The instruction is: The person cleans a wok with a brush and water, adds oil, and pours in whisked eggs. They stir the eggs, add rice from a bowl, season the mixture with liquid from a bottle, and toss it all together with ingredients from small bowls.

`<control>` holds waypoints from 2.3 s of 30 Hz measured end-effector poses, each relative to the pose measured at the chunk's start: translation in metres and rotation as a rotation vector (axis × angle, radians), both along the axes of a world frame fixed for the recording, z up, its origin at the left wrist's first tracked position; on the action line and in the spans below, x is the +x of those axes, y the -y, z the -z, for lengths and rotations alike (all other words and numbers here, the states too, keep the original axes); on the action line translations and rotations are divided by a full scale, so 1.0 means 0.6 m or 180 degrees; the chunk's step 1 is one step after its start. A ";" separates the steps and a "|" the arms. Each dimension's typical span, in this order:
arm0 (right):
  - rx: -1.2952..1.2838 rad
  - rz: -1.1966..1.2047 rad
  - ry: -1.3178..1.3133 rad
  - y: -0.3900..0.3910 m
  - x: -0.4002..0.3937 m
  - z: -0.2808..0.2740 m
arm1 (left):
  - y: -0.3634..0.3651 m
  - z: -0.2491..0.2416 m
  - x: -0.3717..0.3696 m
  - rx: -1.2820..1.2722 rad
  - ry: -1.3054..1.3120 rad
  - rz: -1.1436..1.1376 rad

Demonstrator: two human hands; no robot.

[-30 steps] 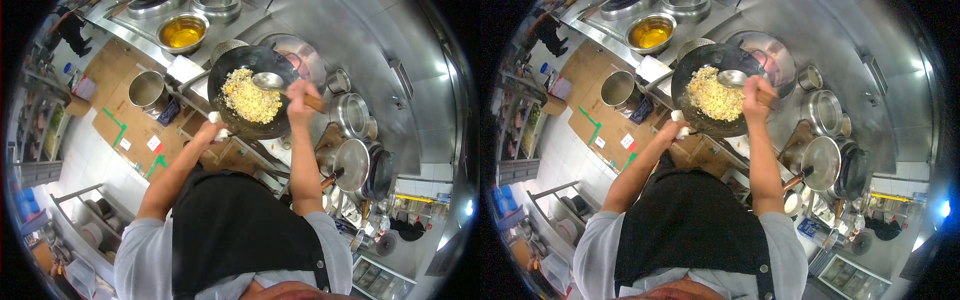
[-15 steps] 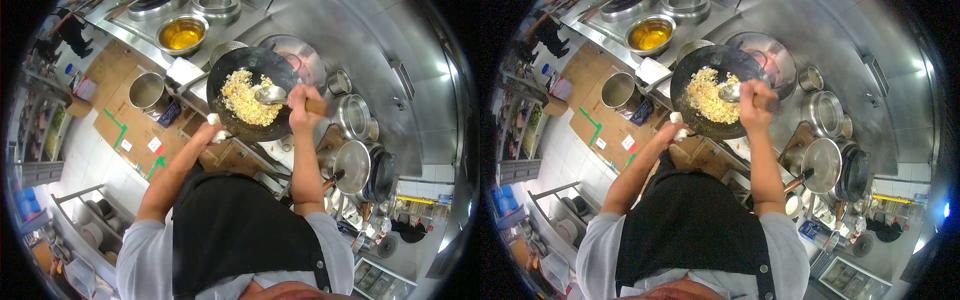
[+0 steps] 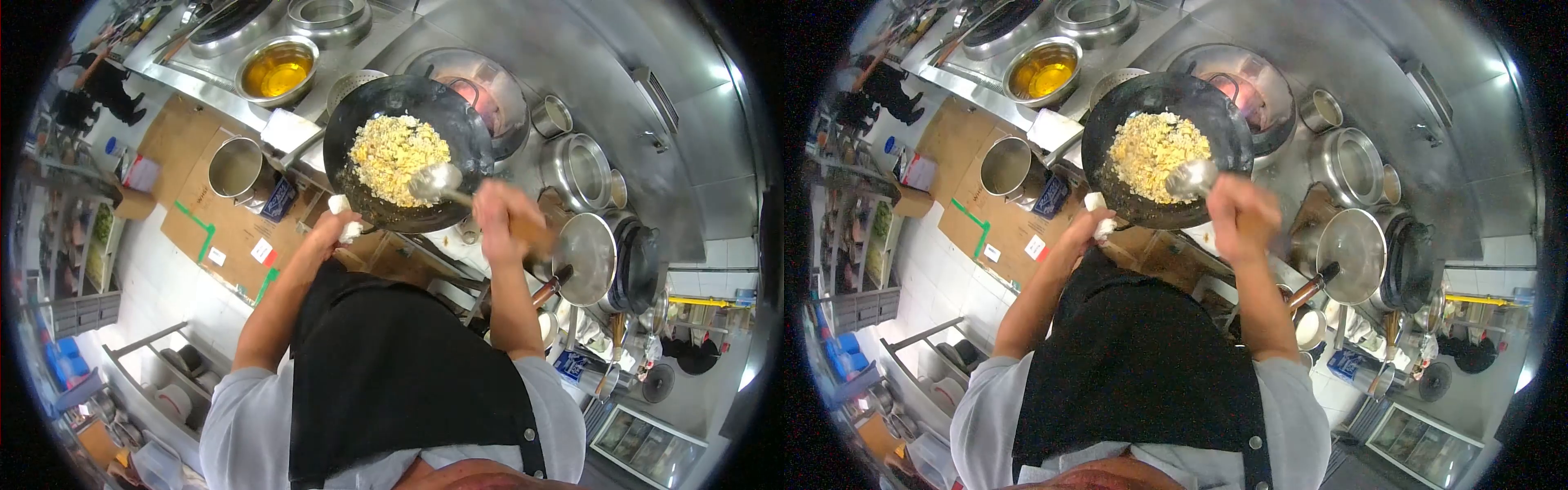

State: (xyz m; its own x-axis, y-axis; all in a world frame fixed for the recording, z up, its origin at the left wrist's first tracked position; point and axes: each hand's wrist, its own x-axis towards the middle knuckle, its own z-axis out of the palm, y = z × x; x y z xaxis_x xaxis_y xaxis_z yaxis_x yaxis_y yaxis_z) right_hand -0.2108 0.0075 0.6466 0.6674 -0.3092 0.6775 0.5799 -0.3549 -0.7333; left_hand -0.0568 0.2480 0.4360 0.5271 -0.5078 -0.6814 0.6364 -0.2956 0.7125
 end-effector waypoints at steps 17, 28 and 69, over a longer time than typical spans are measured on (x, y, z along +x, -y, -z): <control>-0.0382 0.0124 -0.0392 0.010 0.171 -0.027 | 0.099 -0.114 0.067 -0.0399 -0.0044 -0.0745; 0.1008 0.2597 0.0156 0.306 0.335 -0.112 | 0.228 -0.104 0.215 -0.0782 0.0089 -0.0177; 0.0512 0.2151 0.0527 0.322 0.339 0.034 | 0.456 -0.081 0.292 -0.0616 0.0182 0.0198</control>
